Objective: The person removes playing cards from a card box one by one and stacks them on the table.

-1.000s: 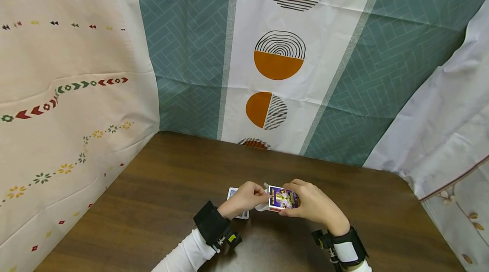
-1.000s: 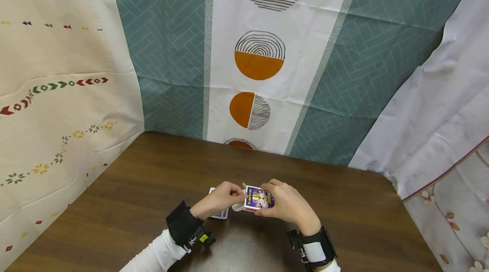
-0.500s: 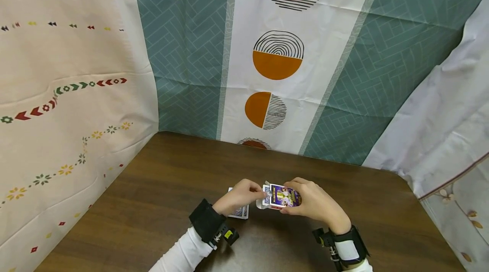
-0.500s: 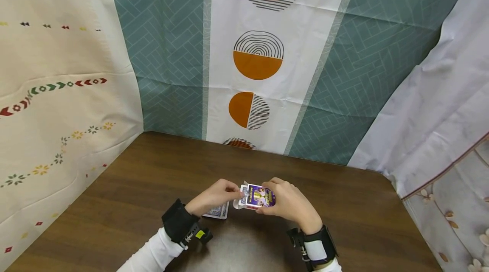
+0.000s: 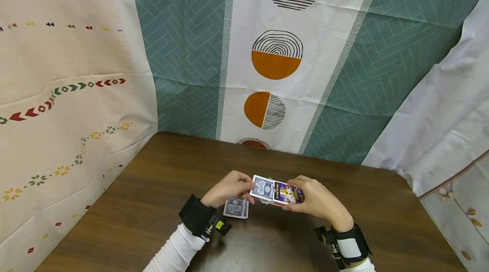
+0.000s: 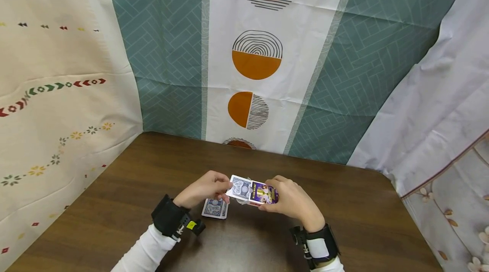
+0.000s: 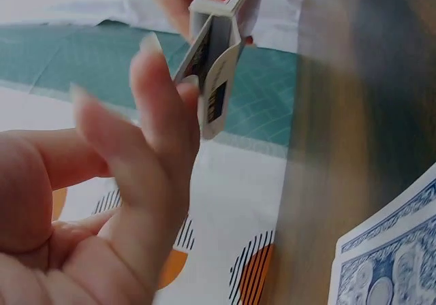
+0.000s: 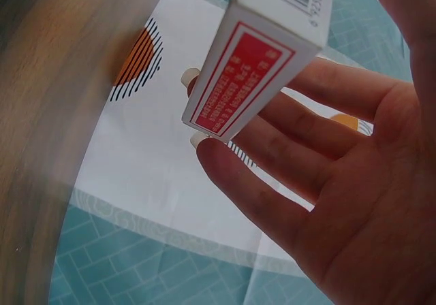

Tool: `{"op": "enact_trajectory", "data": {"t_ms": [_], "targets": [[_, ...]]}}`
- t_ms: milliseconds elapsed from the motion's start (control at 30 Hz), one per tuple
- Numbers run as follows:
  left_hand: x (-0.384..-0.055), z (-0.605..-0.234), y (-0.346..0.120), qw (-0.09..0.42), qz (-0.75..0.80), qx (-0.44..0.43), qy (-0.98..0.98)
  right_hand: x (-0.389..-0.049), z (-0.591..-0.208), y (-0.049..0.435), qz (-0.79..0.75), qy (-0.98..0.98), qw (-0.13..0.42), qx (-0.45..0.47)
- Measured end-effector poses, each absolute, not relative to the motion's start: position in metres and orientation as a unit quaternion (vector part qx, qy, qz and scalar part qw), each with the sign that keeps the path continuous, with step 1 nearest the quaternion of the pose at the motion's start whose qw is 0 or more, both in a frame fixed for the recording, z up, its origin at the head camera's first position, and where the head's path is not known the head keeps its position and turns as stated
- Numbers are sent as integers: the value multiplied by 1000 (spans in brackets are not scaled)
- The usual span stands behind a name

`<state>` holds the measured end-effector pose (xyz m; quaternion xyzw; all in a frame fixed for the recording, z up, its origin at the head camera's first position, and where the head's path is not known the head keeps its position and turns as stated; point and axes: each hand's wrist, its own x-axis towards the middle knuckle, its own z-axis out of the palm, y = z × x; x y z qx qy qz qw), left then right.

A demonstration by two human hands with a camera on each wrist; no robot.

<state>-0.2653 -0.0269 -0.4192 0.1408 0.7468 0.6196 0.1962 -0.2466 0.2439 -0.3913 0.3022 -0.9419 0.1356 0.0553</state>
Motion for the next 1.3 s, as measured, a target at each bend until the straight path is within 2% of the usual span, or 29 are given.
{"op": "enact_trajectory", "data": {"t_ms": [133,533,967,1300], "targets": [[-268,-417,-34,196,633,143,735,-247,-391,245,135,-942,57,302],[-280,-411,-63,153,651,123,734,-248,-392,247,139,-941,56,302],[-292,-424,-79,132,663,88,732,-248,-395,247,138,-941,61,304],[-298,-446,-74,112,616,0,780,-248,-396,247,142,-943,48,298]]}}
